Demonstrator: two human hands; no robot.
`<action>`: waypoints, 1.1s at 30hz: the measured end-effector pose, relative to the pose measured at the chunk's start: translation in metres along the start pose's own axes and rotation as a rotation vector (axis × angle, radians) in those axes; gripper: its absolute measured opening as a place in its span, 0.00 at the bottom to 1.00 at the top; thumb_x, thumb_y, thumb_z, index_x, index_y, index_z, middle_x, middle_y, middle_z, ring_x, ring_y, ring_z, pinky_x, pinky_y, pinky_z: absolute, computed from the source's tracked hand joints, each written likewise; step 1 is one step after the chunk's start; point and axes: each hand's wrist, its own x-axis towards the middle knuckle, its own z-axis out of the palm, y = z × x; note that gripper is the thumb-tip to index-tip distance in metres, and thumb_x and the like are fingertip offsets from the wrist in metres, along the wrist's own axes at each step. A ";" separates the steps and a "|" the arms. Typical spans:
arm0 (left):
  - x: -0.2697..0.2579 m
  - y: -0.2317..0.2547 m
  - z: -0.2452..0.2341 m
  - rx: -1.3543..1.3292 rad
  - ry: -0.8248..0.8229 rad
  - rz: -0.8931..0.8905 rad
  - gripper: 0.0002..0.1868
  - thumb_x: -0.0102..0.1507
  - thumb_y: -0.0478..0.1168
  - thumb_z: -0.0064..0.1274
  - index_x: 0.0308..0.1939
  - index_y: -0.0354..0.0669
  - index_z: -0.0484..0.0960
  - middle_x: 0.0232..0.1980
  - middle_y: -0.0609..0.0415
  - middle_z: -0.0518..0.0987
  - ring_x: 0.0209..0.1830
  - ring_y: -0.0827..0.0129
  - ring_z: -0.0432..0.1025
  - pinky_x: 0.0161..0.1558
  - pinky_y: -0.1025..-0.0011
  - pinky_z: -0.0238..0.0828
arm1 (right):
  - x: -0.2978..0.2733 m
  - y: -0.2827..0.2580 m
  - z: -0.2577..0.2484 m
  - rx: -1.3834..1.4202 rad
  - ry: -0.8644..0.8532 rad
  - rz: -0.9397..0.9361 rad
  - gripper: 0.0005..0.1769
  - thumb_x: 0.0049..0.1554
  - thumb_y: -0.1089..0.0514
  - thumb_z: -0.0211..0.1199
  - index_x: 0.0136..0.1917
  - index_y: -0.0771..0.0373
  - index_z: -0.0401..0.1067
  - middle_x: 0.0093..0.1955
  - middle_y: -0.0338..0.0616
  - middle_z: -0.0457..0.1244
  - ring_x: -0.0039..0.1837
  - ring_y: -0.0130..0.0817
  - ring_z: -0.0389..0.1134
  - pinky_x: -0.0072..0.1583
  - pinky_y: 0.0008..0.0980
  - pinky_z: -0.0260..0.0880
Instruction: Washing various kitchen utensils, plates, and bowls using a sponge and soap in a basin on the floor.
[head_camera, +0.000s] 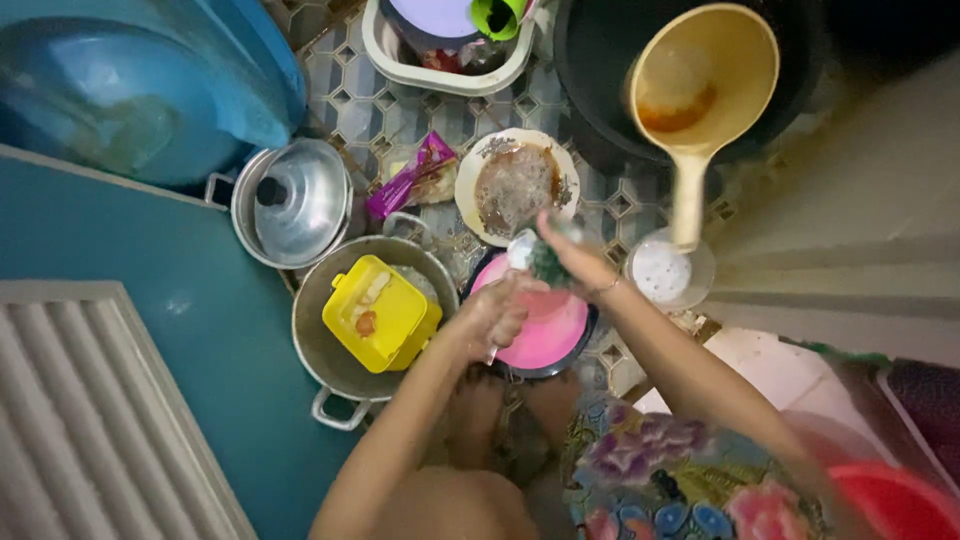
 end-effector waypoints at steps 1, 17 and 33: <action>0.002 0.006 -0.002 -0.020 -0.081 -0.103 0.31 0.71 0.62 0.31 0.58 0.44 0.78 0.20 0.69 0.59 0.12 0.82 0.50 0.13 0.79 0.44 | -0.009 -0.013 0.001 0.350 -0.291 0.394 0.23 0.69 0.42 0.66 0.62 0.62 0.66 0.46 0.53 0.71 0.35 0.34 0.62 0.34 0.33 0.59; 0.127 -0.046 -0.051 1.505 -0.014 -0.021 0.34 0.74 0.51 0.26 0.35 0.29 0.84 0.28 0.34 0.82 0.21 0.49 0.78 0.33 0.56 0.75 | 0.090 0.060 -0.075 -0.931 0.364 0.342 0.41 0.47 0.30 0.75 0.52 0.72 0.77 0.49 0.59 0.71 0.50 0.46 0.73 0.52 0.41 0.72; 0.198 0.012 -0.103 0.021 0.564 0.266 0.13 0.62 0.35 0.58 0.49 0.32 0.80 0.39 0.45 0.77 0.37 0.52 0.70 0.37 0.51 0.68 | 0.072 0.054 -0.078 -0.232 0.359 0.618 0.22 0.45 0.57 0.76 0.51 0.71 0.79 0.53 0.46 0.72 0.51 0.34 0.72 0.54 0.32 0.72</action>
